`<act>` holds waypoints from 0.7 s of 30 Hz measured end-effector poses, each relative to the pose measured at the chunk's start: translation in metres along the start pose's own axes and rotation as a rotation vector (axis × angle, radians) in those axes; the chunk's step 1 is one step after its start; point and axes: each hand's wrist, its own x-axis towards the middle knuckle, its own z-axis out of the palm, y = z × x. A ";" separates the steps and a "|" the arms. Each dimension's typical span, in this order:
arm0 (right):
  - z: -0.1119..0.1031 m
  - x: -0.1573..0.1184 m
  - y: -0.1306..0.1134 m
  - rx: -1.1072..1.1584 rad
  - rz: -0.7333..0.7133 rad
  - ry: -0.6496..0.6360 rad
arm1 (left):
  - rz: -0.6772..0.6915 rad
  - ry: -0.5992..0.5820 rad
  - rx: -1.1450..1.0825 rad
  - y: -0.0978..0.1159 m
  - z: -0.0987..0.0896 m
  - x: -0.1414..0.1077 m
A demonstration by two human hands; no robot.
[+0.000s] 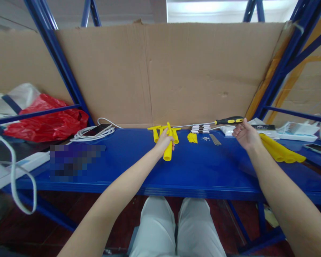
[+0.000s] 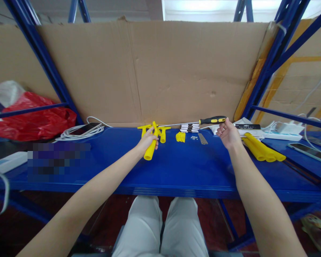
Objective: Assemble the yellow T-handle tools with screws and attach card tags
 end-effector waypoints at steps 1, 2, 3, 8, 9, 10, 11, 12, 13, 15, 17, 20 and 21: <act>-0.002 0.002 0.001 0.003 0.002 0.013 | 0.000 -0.002 0.003 0.000 0.000 0.000; -0.004 0.003 0.001 0.007 0.003 0.027 | 0.001 -0.005 0.006 0.000 0.000 0.000; -0.005 0.004 0.002 0.009 0.001 0.035 | 0.002 -0.008 0.010 0.000 0.000 0.000; -0.008 0.006 0.002 -0.024 -0.014 -0.010 | 0.016 -0.011 0.019 -0.002 0.000 0.001; -0.007 0.004 0.002 -0.024 -0.006 -0.008 | 0.016 -0.011 0.019 -0.002 -0.001 0.001; -0.006 0.003 0.001 -0.020 0.008 0.000 | 0.015 -0.013 0.019 -0.002 -0.001 0.001; -0.004 0.001 0.001 -0.012 0.022 0.009 | 0.013 -0.013 0.018 -0.002 -0.001 0.001; -0.002 -0.001 0.000 -0.004 0.035 0.019 | 0.010 -0.012 0.017 -0.002 -0.001 0.001; -0.001 -0.003 -0.001 0.002 0.047 0.023 | 0.007 -0.010 0.016 -0.001 -0.001 0.001; 0.002 -0.005 -0.003 0.013 0.057 0.022 | 0.000 -0.005 0.013 -0.001 -0.001 0.001; 0.003 -0.006 -0.004 0.024 0.061 0.022 | -0.003 0.000 0.011 -0.001 -0.001 0.001; 0.002 -0.003 -0.003 0.025 0.066 0.029 | -0.004 0.004 0.012 -0.001 -0.001 0.001; 0.001 -0.002 -0.002 0.016 0.063 0.024 | -0.005 0.005 0.013 -0.001 -0.001 0.001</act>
